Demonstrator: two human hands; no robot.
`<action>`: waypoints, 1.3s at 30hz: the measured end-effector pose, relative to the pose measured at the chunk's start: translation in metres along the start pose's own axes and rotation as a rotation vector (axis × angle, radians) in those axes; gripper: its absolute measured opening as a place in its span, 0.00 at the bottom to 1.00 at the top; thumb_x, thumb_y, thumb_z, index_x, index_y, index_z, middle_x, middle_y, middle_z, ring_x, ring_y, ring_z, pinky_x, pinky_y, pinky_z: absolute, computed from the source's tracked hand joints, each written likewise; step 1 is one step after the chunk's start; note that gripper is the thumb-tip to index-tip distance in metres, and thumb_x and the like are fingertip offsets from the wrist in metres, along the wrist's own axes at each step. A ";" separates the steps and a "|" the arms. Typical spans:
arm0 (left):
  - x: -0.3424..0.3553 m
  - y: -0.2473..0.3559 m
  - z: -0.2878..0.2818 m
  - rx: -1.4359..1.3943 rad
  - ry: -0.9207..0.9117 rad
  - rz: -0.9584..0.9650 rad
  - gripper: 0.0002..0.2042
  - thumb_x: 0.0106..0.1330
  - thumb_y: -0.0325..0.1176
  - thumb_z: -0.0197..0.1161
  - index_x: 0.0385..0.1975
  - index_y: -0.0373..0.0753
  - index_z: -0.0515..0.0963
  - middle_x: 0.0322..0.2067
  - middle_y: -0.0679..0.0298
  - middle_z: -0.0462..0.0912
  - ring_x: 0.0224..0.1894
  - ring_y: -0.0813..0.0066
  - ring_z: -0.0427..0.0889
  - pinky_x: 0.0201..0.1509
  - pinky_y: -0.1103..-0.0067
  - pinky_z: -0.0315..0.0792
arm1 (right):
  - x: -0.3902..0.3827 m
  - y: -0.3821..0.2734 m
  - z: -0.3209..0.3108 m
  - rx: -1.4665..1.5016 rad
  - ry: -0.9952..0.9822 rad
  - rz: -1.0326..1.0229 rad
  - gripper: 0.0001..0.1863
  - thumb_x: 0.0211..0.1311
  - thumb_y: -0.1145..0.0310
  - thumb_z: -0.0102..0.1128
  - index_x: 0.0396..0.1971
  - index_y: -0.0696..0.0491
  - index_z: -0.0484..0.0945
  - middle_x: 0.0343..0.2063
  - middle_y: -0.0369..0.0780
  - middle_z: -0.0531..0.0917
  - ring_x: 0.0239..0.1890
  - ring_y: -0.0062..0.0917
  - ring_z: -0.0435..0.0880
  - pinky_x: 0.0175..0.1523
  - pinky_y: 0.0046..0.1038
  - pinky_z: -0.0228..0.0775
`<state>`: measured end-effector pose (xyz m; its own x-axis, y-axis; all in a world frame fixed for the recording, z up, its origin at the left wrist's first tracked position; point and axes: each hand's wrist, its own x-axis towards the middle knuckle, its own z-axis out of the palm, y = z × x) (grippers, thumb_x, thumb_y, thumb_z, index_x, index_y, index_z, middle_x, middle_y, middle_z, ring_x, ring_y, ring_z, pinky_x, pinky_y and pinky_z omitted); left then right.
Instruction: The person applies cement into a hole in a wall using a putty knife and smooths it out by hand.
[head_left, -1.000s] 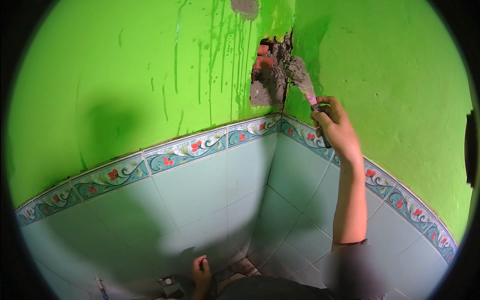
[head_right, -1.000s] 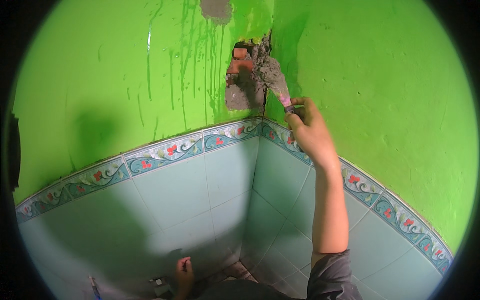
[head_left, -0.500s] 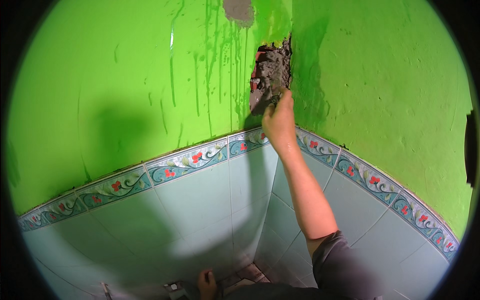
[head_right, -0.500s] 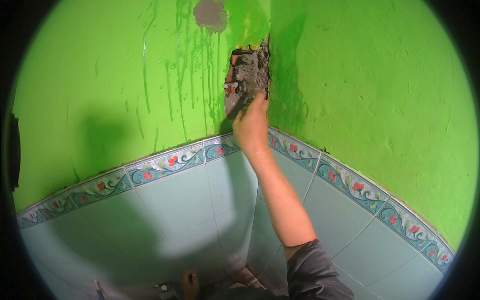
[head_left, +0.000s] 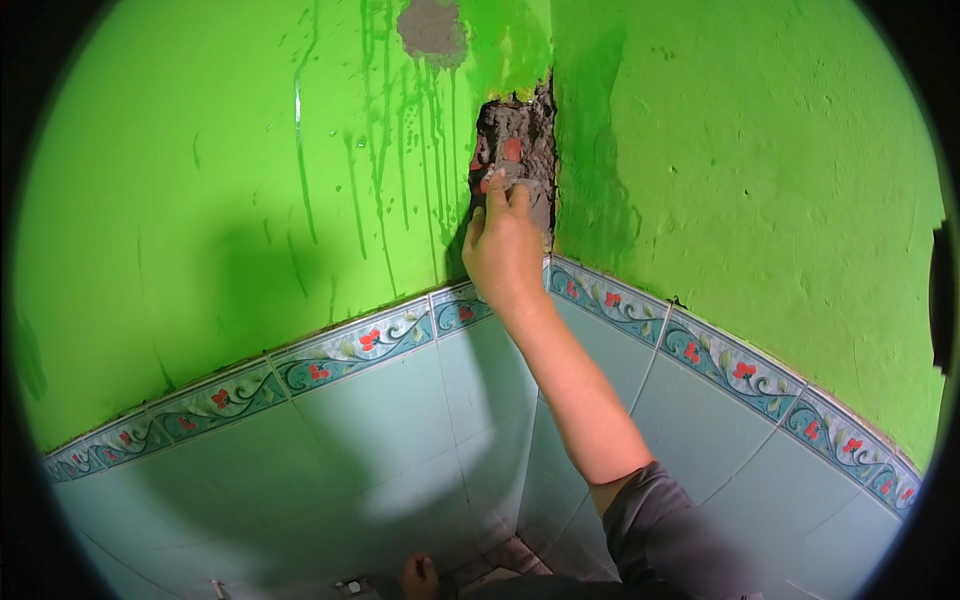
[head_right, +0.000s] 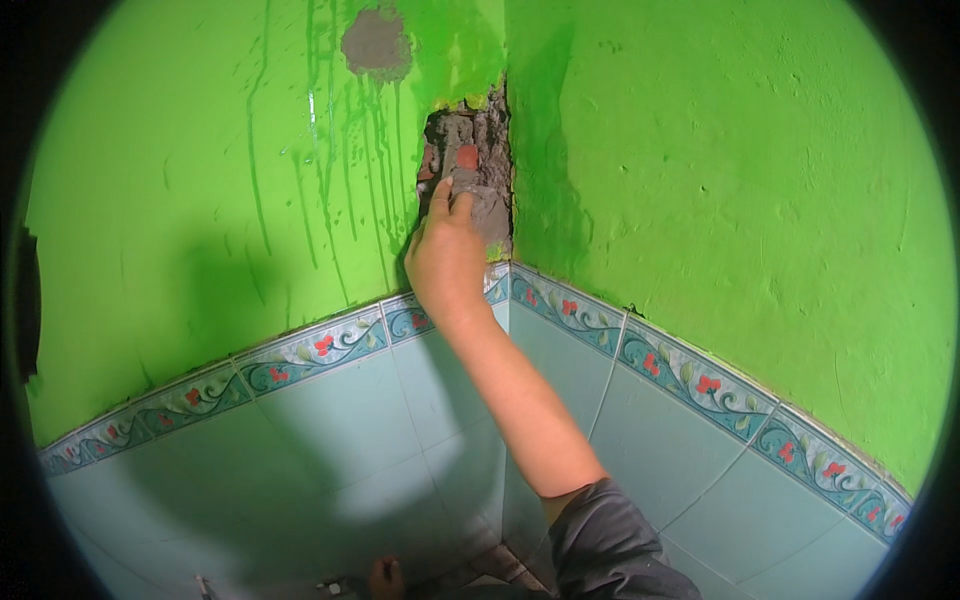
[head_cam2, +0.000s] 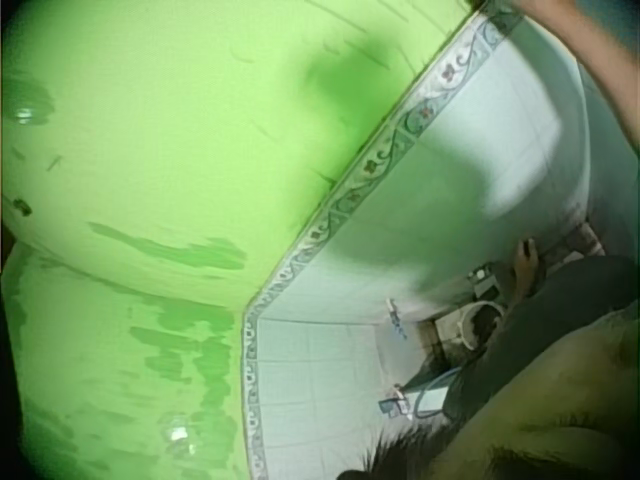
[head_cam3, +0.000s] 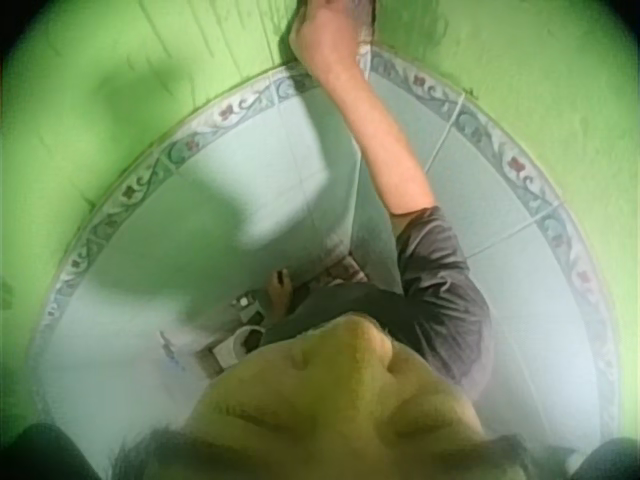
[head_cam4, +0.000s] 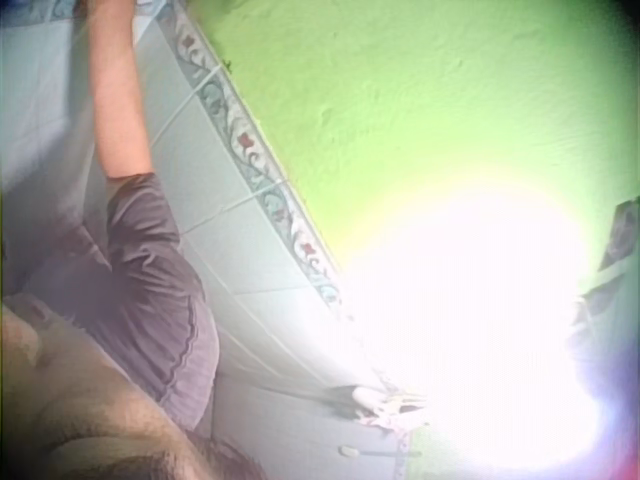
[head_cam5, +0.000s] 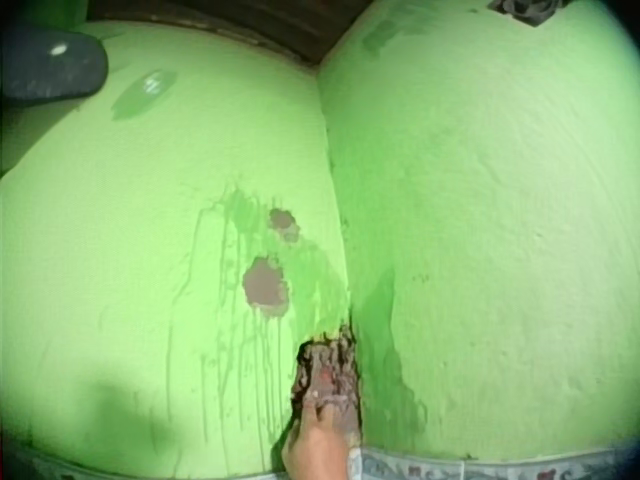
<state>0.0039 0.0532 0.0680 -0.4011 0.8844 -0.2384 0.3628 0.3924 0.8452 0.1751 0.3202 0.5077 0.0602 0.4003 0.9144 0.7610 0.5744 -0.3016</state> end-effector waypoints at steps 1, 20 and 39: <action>0.000 0.003 0.000 0.021 -0.043 -0.031 0.23 0.75 0.46 0.46 0.61 0.35 0.69 0.60 0.48 0.72 0.62 0.52 0.69 0.66 0.64 0.62 | 0.000 -0.001 0.002 -0.001 0.003 -0.002 0.32 0.55 0.78 0.55 0.61 0.70 0.62 0.45 0.55 0.71 0.39 0.50 0.79 0.39 0.42 0.77; -0.004 0.043 0.010 0.100 -0.223 -0.028 0.26 0.76 0.47 0.40 0.67 0.36 0.62 0.67 0.52 0.64 0.70 0.55 0.60 0.73 0.63 0.52 | -0.008 -0.010 -0.005 0.288 -0.071 -0.025 0.26 0.60 0.74 0.54 0.58 0.70 0.68 0.49 0.60 0.70 0.43 0.56 0.79 0.52 0.44 0.73; -0.002 0.016 0.025 0.163 -0.262 0.013 0.25 0.75 0.46 0.45 0.62 0.33 0.68 0.60 0.48 0.73 0.62 0.53 0.71 0.66 0.65 0.63 | 0.069 0.061 -0.119 0.361 -0.431 0.217 0.19 0.67 0.72 0.56 0.57 0.58 0.76 0.31 0.42 0.84 0.28 0.20 0.81 0.29 0.23 0.74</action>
<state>0.0321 0.0641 0.0702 -0.1727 0.9165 -0.3607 0.5053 0.3968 0.7663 0.3031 0.2978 0.5843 -0.1348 0.7455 0.6527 0.4884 0.6231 -0.6109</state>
